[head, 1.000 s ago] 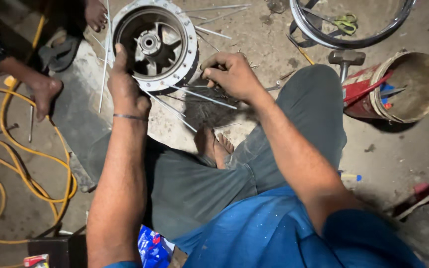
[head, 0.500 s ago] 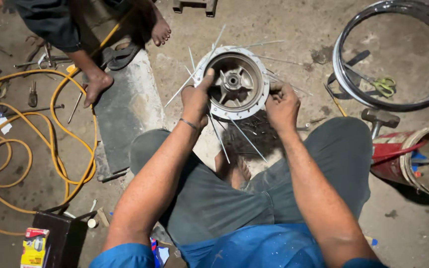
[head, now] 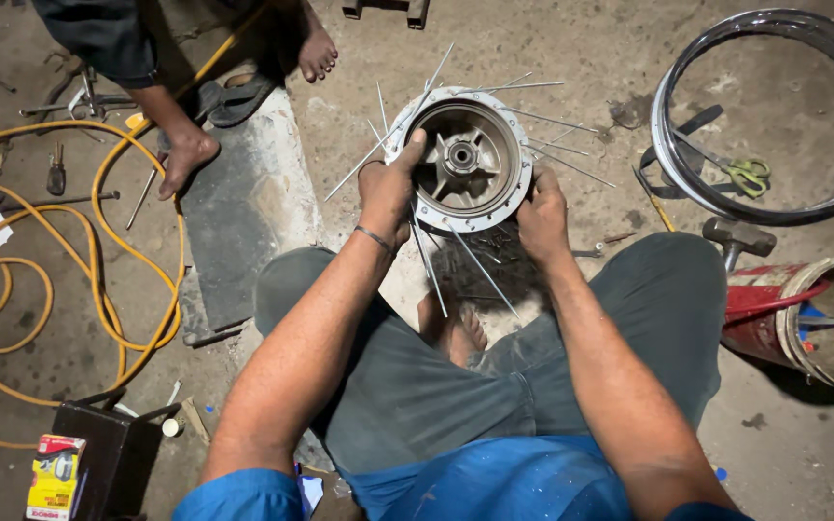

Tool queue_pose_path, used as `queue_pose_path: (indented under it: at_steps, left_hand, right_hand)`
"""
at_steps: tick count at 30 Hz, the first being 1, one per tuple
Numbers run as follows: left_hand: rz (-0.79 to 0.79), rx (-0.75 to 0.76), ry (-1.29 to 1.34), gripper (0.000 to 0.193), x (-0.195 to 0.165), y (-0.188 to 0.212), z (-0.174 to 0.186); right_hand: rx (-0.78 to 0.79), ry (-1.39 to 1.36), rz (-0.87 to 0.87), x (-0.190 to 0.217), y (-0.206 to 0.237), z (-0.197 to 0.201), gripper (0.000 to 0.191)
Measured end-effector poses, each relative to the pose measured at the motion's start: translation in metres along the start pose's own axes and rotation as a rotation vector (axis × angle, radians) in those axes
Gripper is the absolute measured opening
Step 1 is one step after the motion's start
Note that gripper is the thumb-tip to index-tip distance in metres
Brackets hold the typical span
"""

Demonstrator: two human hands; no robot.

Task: The person is assembling a bicycle wheel by inserting spokes into the hub and rim. They use a wrench to tighten the spokes and ensure the wheel is properly aligned.

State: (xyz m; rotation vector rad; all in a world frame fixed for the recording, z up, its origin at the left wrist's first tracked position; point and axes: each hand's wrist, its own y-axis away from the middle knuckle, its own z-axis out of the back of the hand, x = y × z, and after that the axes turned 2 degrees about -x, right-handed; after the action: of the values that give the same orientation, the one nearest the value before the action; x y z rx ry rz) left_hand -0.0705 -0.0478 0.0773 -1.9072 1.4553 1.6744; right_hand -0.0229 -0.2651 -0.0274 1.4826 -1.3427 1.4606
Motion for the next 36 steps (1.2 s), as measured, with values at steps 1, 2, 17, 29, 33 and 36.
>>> queue_pose_path:
  at_steps: [1, 2, 17, 29, 33, 36]
  left_hand:
    - [0.001, 0.0, 0.01, 0.04, 0.0, 0.0, 0.0]
    - [0.0, 0.014, 0.02, 0.04, 0.0, -0.001, 0.001]
    - [-0.056, -0.068, -0.089, 0.04, -0.002, -0.003, 0.001]
    - [-0.222, -0.113, -0.165, 0.04, 0.007, -0.014, 0.006]
    - [-0.159, -0.015, -0.089, 0.037, 0.008, -0.004, 0.008]
    - [-0.098, 0.017, -0.099, 0.037, 0.007, 0.003, 0.008]
  right_hand:
    - [-0.008, -0.073, 0.006, 0.001, 0.001, -0.003, 0.025]
    - [-0.016, -0.145, 0.012, 0.002, 0.003, -0.006, 0.026]
    - [-0.126, 0.56, -0.034, 0.054, -0.004, 0.019, 0.009]
    - [-0.124, 0.801, 0.112, 0.105, -0.005, 0.064, 0.015]
    - [-0.042, 0.669, 0.16, 0.071, 0.005, 0.027, 0.027]
    - [-0.081, 0.539, 0.162, 0.058, 0.008, 0.01, 0.04]
